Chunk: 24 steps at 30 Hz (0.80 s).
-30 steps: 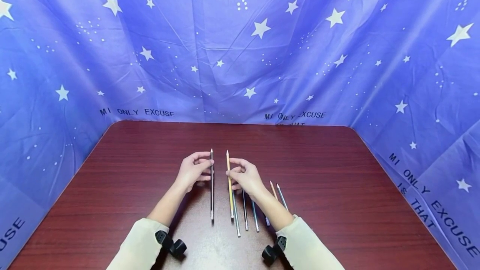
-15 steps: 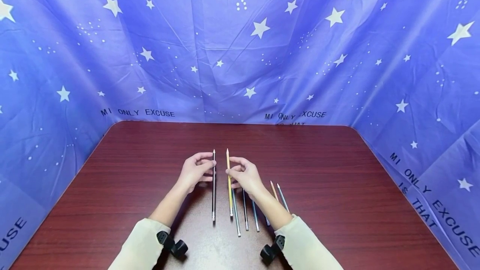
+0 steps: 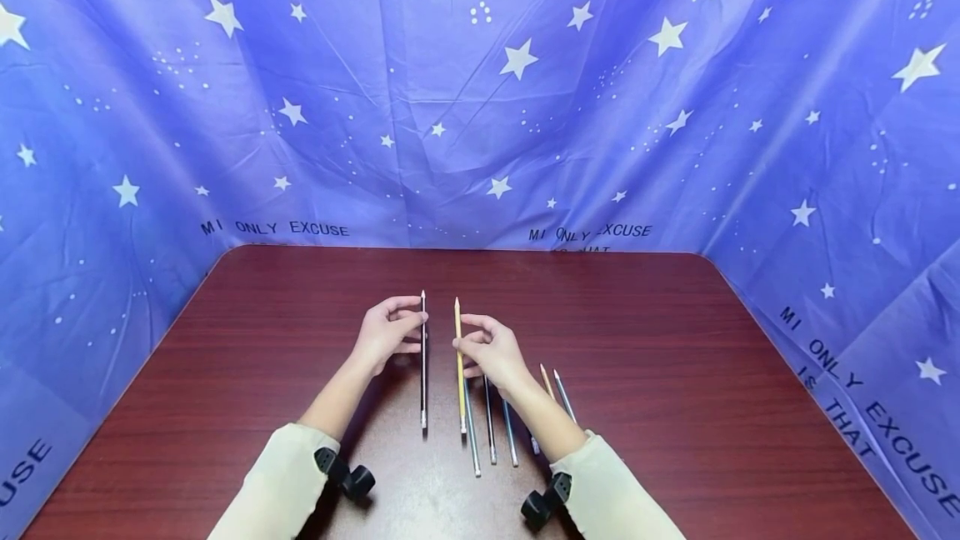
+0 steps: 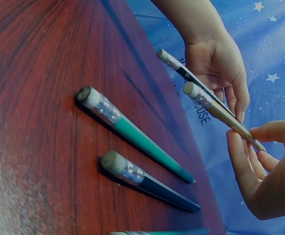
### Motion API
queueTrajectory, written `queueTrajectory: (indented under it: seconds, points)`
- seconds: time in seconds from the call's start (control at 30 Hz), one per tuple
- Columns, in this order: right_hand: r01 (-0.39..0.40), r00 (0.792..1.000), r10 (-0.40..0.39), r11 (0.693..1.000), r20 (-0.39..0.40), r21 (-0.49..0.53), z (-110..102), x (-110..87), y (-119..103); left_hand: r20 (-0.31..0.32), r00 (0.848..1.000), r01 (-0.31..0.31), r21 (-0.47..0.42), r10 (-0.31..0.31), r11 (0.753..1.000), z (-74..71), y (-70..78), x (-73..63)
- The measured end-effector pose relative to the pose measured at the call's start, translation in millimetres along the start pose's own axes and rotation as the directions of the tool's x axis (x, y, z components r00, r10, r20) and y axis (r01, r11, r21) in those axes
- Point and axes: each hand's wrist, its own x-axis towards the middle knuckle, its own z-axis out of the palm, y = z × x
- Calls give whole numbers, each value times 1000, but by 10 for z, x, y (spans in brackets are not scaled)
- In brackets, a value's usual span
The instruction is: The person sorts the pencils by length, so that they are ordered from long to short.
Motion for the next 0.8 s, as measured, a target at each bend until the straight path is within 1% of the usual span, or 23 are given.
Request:
queueTrajectory:
  seconds: [0.4,0.57,0.67,0.8]
  points:
    - [15,1000,-15,1000,-14,-3,-21,-9,-24,-63,997,-46,55,49,997,-101,206,347]
    - [20,1000,-20,1000,-18,1,-33,-5,-21,-80,993,-85,75,90,994,-99,295,483]
    - [17,1000,-17,1000,-20,5,-36,-7,-24,-88,990,-100,88,107,991,-85,325,566]
    - [5,1000,-5,1000,-20,7,-37,-4,-23,-108,987,-103,113,116,988,-89,314,684]
